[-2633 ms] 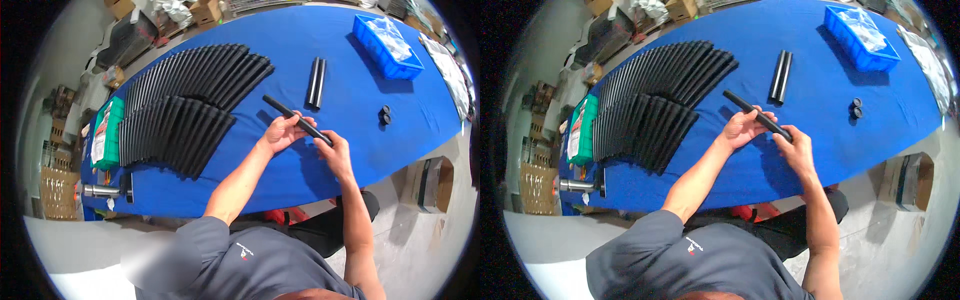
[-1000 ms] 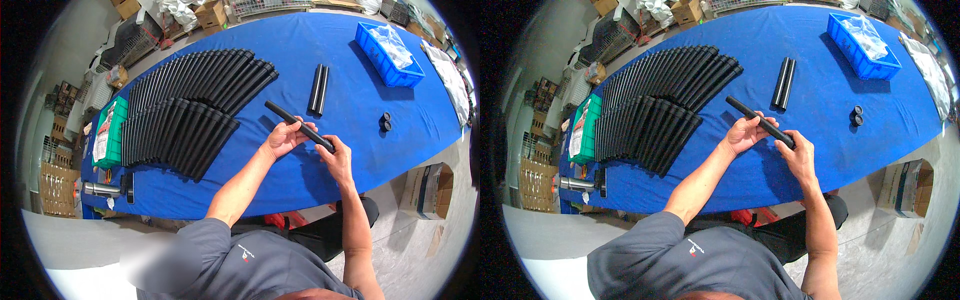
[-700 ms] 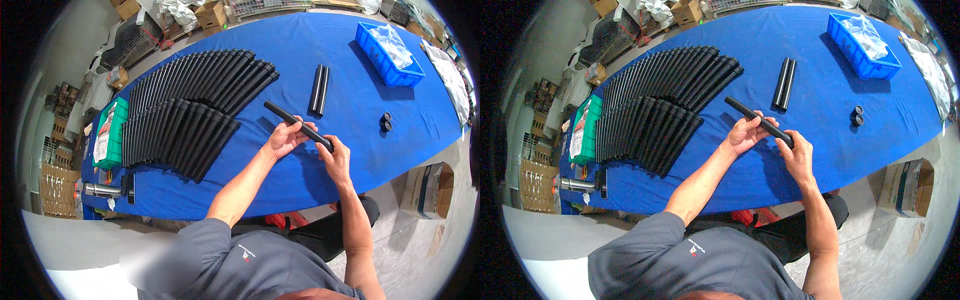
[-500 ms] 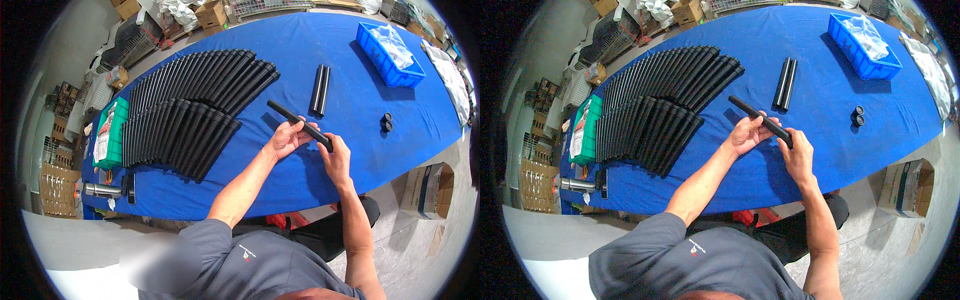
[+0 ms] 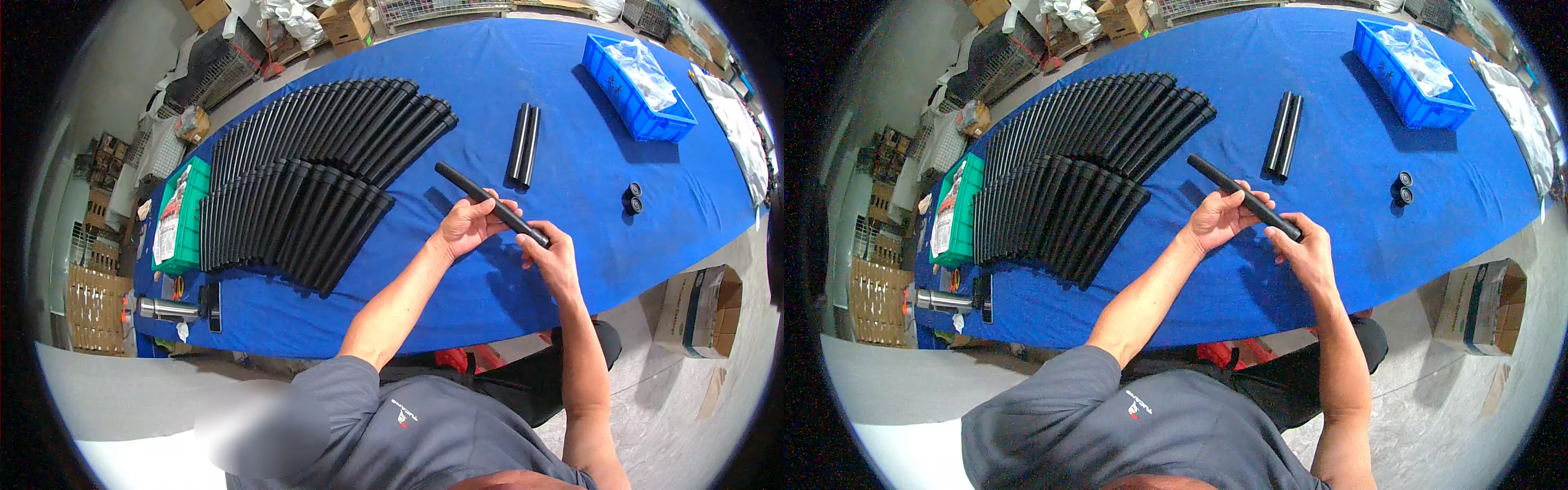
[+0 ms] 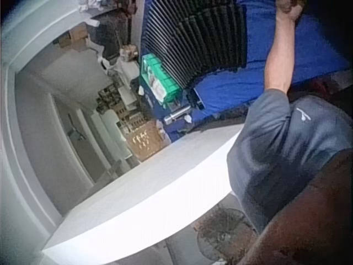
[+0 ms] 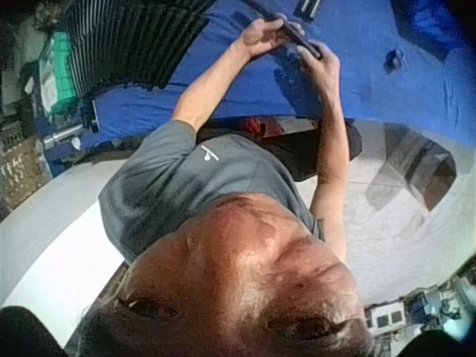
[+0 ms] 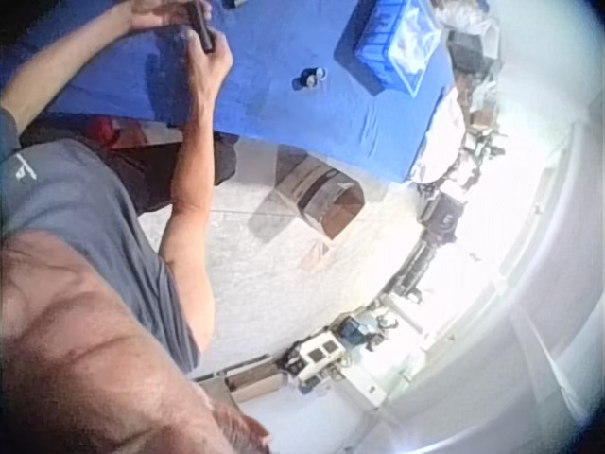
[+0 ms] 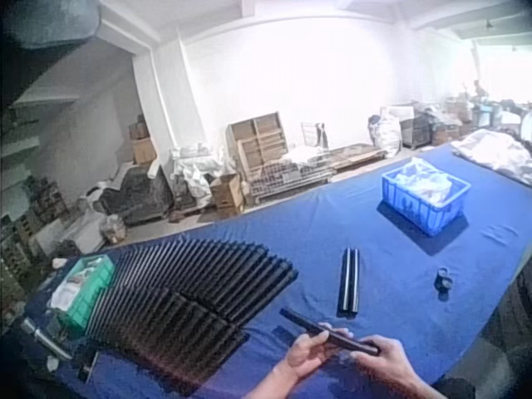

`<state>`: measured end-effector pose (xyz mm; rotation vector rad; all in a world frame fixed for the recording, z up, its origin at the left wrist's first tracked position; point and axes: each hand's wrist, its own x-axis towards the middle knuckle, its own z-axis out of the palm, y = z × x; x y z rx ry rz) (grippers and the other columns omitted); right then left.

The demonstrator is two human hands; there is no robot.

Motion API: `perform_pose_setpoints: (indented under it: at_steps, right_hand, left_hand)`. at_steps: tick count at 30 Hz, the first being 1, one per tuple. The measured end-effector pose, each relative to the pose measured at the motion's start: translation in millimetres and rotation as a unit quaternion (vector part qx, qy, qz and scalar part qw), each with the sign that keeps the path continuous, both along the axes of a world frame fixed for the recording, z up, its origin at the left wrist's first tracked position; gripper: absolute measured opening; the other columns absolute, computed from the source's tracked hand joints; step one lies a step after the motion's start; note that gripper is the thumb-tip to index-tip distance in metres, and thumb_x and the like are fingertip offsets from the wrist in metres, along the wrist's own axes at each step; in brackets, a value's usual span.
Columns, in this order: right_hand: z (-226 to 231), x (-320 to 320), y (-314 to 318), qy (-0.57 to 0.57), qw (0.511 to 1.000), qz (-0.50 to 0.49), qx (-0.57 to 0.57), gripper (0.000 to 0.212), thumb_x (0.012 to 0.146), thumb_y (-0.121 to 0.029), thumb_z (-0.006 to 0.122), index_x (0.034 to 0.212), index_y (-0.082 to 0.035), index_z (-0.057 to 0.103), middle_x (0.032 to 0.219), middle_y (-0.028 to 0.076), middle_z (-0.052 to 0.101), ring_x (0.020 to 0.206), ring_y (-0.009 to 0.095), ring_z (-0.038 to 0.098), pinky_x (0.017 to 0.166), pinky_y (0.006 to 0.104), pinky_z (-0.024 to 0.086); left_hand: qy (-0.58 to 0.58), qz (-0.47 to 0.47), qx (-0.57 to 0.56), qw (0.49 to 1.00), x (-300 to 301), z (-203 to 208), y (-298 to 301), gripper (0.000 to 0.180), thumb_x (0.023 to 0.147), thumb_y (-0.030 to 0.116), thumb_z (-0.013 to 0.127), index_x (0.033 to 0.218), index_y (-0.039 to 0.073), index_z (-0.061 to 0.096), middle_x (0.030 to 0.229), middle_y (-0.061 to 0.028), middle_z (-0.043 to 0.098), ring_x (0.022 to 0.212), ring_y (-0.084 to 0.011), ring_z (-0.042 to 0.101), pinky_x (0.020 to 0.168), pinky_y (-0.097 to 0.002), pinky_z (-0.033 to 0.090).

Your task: Insert end caps into black cylindrical tubes on an assembly table.

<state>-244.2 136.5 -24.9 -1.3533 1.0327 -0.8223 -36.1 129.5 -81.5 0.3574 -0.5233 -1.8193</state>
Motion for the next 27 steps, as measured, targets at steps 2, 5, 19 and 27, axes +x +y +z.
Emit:
perform_pose_setpoints:
  at_steps: [2,5,19,27]
  right_hand:
    - [-5,-2,0,0.005,1.0,-0.005,0.004,0.029,0.087,-0.017,0.071,0.107,0.003,0.065,0.071,0.002,0.061,0.061,0.009,0.06,0.052,0.0263,0.05]
    - [-5,0,2,0.029,0.999,-0.02,-0.031,0.029,0.087,-0.016,0.071,0.108,0.003,0.065,0.071,0.002,0.061,0.061,0.009,0.06,0.053,0.0256,0.05]
    - [-1,-2,1,0.073,0.979,-0.022,-0.189,0.032,0.086,-0.014,0.07,0.111,0.003,0.063,0.078,0.007,0.064,0.061,0.013,0.062,0.055,0.0282,0.05]
    - [-7,-3,0,0.079,0.974,-0.026,-0.213,0.029,0.089,-0.02,0.068,0.107,0.003,0.065,0.075,0.005,0.063,0.06,0.01,0.06,0.053,0.0254,0.049]
  left_hand:
    - [-0.003,-0.006,0.004,1.0,-1,1,0,0.02,0.091,0.017,0.067,0.11,0.012,0.064,0.123,-0.0199,0.062,0.121,-0.0369,0.056,0.105,-0.0518,0.045]
    - [-0.011,0.0,0.016,1.0,-2,2,1,0.021,0.09,0.017,0.068,0.11,0.012,0.064,0.123,-0.0195,0.063,0.121,-0.0365,0.057,0.105,-0.0519,0.045]
    - [-0.002,0.003,0.022,1.0,0,0,0,0.02,0.092,0.018,0.065,0.111,0.012,0.065,0.123,-0.0197,0.063,0.122,-0.0356,0.056,0.105,-0.0534,0.045]
    - [-0.004,0.0,0.021,1.0,-1,-1,0,0.021,0.091,0.019,0.066,0.112,0.012,0.065,0.124,-0.0204,0.062,0.123,-0.0376,0.055,0.105,-0.0528,0.044]
